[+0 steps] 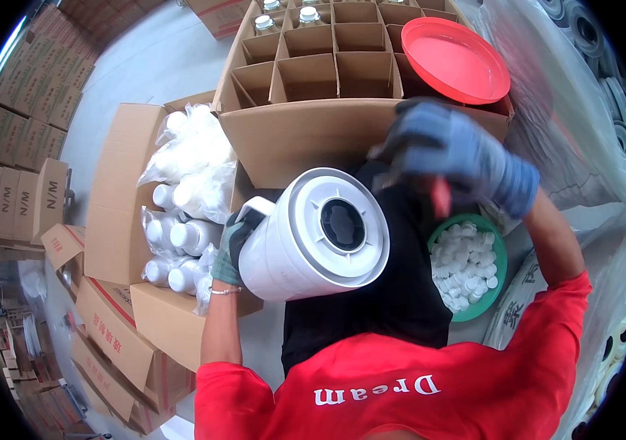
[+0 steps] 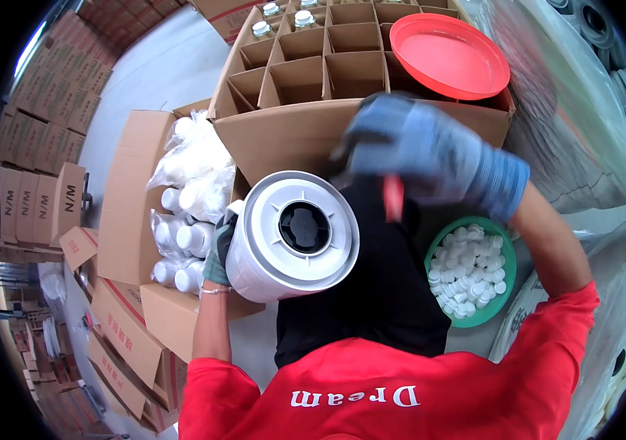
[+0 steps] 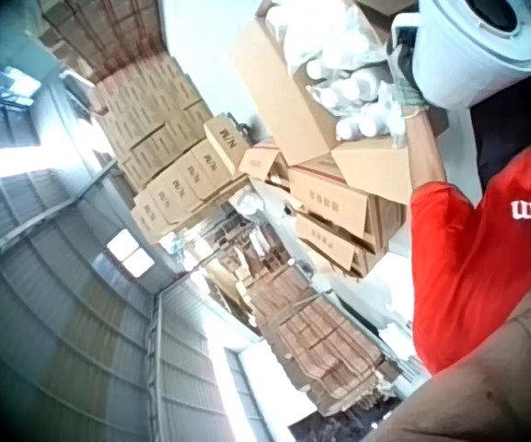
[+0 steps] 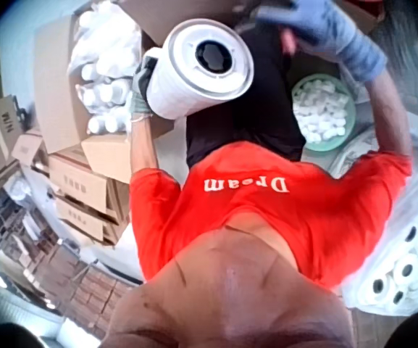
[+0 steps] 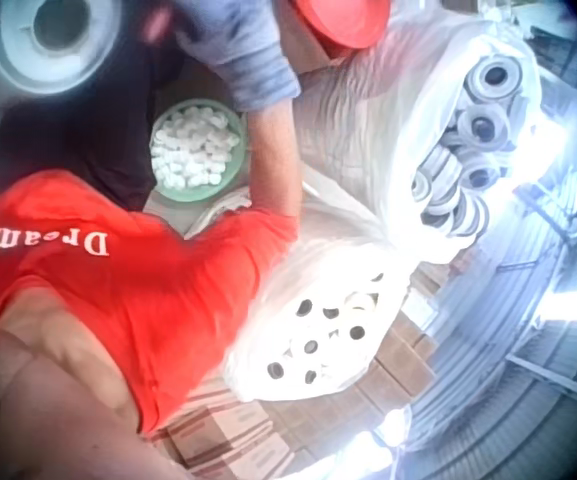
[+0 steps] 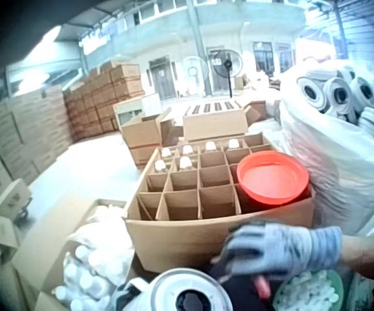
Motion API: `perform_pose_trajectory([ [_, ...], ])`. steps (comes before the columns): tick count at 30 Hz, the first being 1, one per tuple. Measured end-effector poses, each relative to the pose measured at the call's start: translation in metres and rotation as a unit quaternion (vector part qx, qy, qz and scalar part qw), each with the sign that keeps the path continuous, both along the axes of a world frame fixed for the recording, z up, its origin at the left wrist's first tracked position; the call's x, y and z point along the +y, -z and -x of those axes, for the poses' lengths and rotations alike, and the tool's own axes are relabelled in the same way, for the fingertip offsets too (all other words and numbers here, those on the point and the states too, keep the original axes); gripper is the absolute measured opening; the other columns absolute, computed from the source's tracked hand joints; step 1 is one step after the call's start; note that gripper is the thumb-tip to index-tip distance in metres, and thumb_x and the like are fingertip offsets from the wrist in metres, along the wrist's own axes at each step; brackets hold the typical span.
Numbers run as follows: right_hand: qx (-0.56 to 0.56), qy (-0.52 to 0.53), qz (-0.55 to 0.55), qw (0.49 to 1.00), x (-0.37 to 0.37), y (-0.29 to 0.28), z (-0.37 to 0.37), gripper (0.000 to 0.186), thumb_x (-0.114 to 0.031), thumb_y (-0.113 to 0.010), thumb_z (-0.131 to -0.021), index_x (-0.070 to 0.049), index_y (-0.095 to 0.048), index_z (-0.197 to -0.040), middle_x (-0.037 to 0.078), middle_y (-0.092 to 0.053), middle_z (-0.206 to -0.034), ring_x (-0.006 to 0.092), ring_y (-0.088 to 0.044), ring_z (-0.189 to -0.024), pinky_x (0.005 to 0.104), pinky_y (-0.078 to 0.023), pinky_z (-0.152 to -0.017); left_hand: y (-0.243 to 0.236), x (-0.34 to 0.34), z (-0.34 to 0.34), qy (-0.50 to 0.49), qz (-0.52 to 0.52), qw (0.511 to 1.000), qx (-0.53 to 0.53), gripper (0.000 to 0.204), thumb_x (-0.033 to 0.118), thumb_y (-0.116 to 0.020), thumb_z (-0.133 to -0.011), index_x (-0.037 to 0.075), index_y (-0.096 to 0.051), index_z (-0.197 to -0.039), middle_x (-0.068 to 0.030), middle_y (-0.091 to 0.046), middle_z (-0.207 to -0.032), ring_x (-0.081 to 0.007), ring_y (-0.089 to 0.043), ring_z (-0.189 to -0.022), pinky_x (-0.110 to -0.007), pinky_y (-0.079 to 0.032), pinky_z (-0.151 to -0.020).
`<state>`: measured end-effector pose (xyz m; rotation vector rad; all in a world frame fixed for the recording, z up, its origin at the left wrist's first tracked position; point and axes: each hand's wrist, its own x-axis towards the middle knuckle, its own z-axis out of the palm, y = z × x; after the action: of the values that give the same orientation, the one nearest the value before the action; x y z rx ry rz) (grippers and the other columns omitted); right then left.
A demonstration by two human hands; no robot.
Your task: The person assembles components for a large white insulated bottle by hand, wraps the finished bottle in a plastic bag, and then moves cardboard boxes containing various bottle parts in a warehouse.
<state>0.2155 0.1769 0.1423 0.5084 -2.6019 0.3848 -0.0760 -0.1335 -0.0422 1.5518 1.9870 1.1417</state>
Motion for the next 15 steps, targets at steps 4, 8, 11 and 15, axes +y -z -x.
perform_pose_trajectory([
  [4,0.000,-0.021,-0.149,0.989,-0.050,0.005,-0.010,0.044,-0.025,-0.074,-0.072,-0.012,-0.061,-0.113,0.009,-0.057,-0.123,0.0358,-0.054,-0.118,0.0455,-0.049,-0.098,-0.034,0.040,-0.031,-0.011,0.031,0.918,-0.395,0.027,0.016,-0.055,-0.094,0.002,-0.061,-0.116,-0.0081,-0.067,-0.106,-0.0168,-0.064,-0.095,-0.029,-0.052,-0.083],
  [8,-0.027,-0.040,-0.131,0.990,-0.062,-0.009,-0.006,0.037,-0.034,-0.065,-0.081,-0.018,-0.059,-0.114,0.004,-0.055,-0.123,0.0305,-0.048,-0.127,0.0461,-0.047,-0.099,-0.035,0.043,-0.032,-0.028,0.063,0.791,-0.608,0.027,0.020,-0.060,-0.094,0.001,-0.063,-0.113,-0.0058,-0.068,-0.101,-0.0126,-0.066,-0.088,-0.027,-0.054,-0.079],
  [11,-0.031,-0.063,-0.122,0.990,-0.068,-0.016,-0.004,0.025,-0.028,-0.065,-0.078,-0.019,-0.063,-0.101,0.003,-0.056,-0.119,0.0275,-0.052,-0.120,0.0481,-0.045,-0.101,-0.029,0.042,-0.031,-0.066,0.104,0.770,-0.626,0.027,0.021,-0.060,-0.094,0.002,-0.063,-0.114,-0.0044,-0.068,-0.101,-0.0112,-0.065,-0.090,-0.027,-0.054,-0.081],
  [15,0.006,-0.081,-0.183,0.980,-0.060,-0.018,0.001,0.018,-0.024,-0.068,-0.072,-0.021,-0.066,-0.090,0.004,-0.057,-0.116,0.0277,-0.053,-0.117,0.0503,-0.044,-0.102,-0.021,0.037,-0.025,-0.026,0.103,0.785,-0.611,0.027,0.021,-0.060,-0.093,0.003,-0.063,-0.114,-0.0035,-0.067,-0.102,-0.0106,-0.064,-0.091,-0.026,-0.054,-0.082],
])
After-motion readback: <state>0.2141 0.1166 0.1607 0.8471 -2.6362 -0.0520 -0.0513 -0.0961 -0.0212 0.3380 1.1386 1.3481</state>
